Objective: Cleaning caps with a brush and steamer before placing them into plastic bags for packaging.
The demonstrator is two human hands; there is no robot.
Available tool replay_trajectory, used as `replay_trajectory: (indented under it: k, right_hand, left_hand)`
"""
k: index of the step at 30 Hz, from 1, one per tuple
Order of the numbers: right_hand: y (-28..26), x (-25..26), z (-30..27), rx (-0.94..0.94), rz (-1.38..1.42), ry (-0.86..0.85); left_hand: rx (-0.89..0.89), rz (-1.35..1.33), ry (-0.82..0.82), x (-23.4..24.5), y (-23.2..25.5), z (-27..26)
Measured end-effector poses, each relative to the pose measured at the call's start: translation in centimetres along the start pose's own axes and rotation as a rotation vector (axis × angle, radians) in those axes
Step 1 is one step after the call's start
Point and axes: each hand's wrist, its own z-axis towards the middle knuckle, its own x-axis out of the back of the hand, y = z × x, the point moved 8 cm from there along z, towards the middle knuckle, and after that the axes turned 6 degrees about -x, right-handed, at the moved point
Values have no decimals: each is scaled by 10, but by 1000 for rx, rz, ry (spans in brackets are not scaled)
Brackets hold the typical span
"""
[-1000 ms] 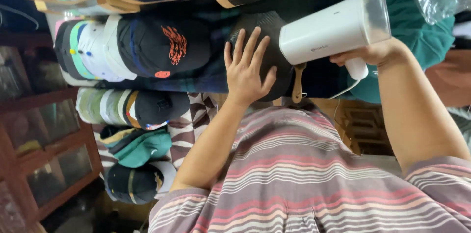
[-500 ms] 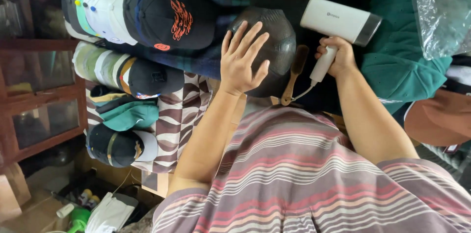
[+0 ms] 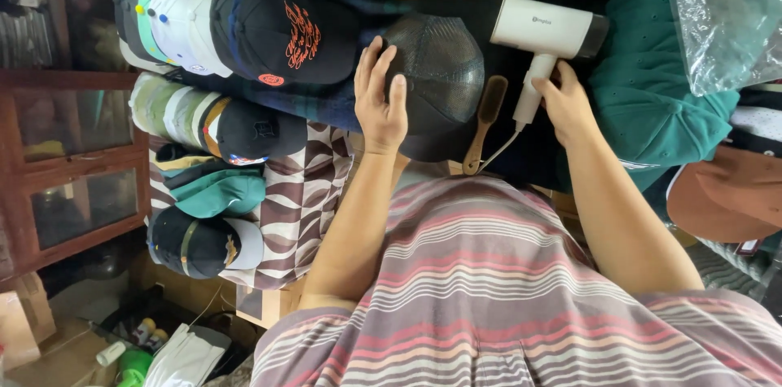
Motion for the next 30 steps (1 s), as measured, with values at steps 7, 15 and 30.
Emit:
replay_trajectory:
  k: [7, 15, 30]
  right_hand:
    - [-1, -6, -66, 226, 72, 43]
    - [73, -102, -49, -205, 281, -121]
    - [120, -131, -64, -80, 686, 211]
  left_hand:
    - [586, -632, -71, -4, -66, -24]
    - [1000, -762, -538, -25, -195, -125]
    - [834, -776, -880, -34, -168, -92]
